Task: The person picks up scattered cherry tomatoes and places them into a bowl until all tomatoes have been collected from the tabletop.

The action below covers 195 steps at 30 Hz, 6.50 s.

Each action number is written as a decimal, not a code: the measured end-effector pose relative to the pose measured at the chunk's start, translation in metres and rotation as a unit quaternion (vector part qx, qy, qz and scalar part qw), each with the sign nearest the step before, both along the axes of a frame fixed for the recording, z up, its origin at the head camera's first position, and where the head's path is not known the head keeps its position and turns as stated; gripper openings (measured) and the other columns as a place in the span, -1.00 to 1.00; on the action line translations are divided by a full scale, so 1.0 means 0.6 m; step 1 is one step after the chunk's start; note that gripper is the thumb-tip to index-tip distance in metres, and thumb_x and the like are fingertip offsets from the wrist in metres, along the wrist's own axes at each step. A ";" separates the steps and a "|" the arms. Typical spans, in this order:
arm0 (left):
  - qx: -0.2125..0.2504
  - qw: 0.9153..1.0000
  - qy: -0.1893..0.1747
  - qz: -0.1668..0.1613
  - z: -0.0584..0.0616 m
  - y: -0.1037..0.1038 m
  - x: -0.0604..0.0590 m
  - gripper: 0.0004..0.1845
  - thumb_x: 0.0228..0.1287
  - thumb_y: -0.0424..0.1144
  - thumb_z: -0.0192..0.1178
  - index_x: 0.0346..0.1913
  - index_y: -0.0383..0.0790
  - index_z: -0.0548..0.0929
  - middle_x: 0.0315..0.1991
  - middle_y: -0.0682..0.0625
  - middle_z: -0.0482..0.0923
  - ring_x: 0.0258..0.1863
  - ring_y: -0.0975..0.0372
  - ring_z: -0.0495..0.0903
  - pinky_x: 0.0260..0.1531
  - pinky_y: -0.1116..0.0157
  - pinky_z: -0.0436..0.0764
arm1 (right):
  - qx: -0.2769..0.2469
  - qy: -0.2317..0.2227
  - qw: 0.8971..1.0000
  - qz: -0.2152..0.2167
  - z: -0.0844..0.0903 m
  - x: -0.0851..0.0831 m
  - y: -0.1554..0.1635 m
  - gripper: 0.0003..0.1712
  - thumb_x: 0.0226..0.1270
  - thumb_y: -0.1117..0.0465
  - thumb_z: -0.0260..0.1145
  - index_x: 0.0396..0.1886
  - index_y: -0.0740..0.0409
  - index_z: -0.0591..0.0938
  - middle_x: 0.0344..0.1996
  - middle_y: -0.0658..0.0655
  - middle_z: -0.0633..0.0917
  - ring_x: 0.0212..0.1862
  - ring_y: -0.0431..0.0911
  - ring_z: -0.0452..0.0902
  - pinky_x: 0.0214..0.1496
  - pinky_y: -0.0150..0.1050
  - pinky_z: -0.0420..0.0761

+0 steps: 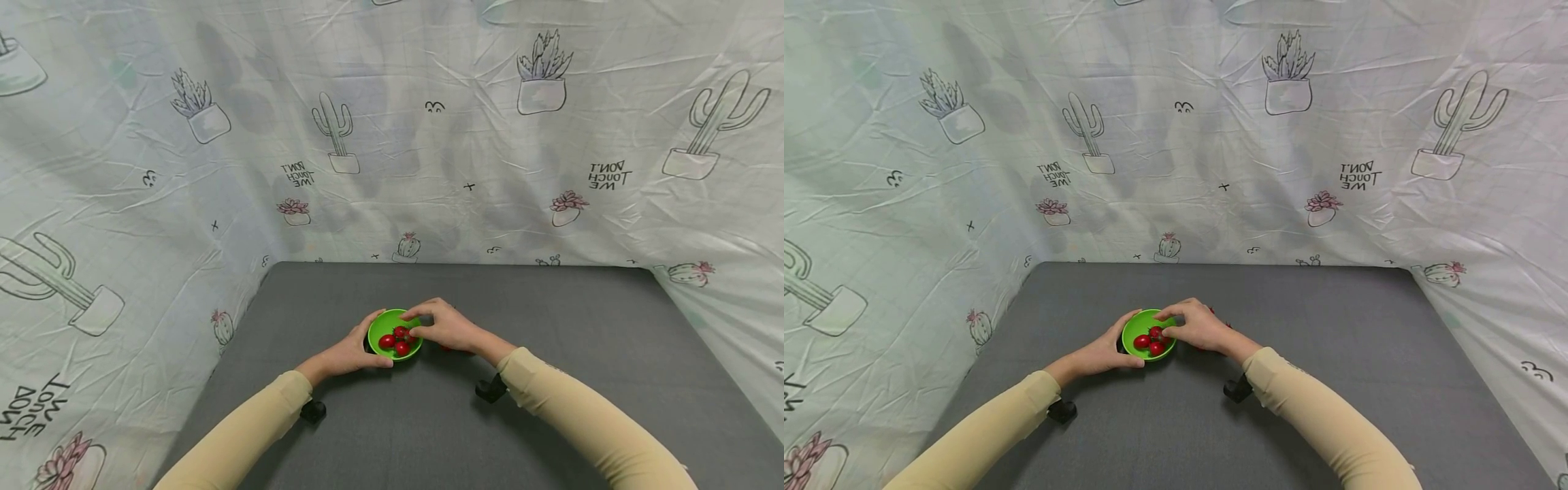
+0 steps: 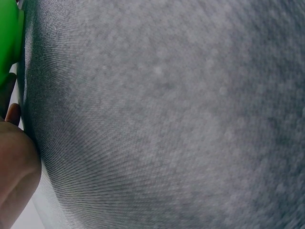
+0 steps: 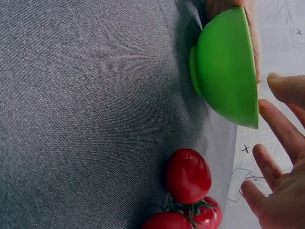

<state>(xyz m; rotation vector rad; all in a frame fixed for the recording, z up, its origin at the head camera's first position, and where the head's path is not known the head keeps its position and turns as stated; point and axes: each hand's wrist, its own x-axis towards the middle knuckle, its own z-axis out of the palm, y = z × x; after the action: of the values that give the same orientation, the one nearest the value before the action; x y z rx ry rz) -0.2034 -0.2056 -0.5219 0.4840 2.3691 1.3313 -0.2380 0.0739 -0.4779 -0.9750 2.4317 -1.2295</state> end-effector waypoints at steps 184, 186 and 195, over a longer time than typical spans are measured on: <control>-0.008 1.000 0.005 -0.008 0.007 -0.007 -0.009 0.20 0.13 0.20 0.51 0.67 0.18 -0.08 0.60 -0.05 -0.03 0.55 0.04 0.03 0.41 -0.18 0.15 | 0.033 0.010 0.996 -0.082 -0.001 -0.040 0.175 -0.67 0.37 0.11 0.48 0.11 -0.09 0.75 0.12 0.06 0.61 0.31 0.12 0.34 0.26 0.27 0.37; -0.007 1.000 0.004 -0.009 0.007 -0.007 -0.009 0.21 0.13 0.19 0.51 0.67 0.17 -0.09 0.61 -0.04 -0.04 0.56 0.04 0.02 0.41 -0.18 0.14 | 0.037 0.006 0.995 -0.091 0.006 -0.039 0.171 -0.68 0.37 0.09 0.48 0.10 -0.13 0.75 0.13 0.06 0.58 0.33 0.12 0.30 0.26 0.27 0.36; -0.002 1.000 -0.001 -0.008 0.009 -0.006 -0.010 0.21 0.13 0.18 0.52 0.67 0.17 -0.08 0.60 -0.05 -0.01 0.55 0.05 0.05 0.41 -0.17 0.15 | 0.034 0.007 0.996 -0.085 0.029 -0.045 0.144 -0.66 0.40 0.06 0.45 0.14 -0.17 0.74 0.13 0.01 0.61 0.37 0.10 0.27 0.29 0.27 0.33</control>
<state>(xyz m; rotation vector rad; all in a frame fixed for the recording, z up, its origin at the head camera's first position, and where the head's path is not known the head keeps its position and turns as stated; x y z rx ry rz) -0.2097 -0.2093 -0.5164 0.4975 2.3612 1.3183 -0.2647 0.1602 -0.4603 -0.7752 2.5941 -1.1854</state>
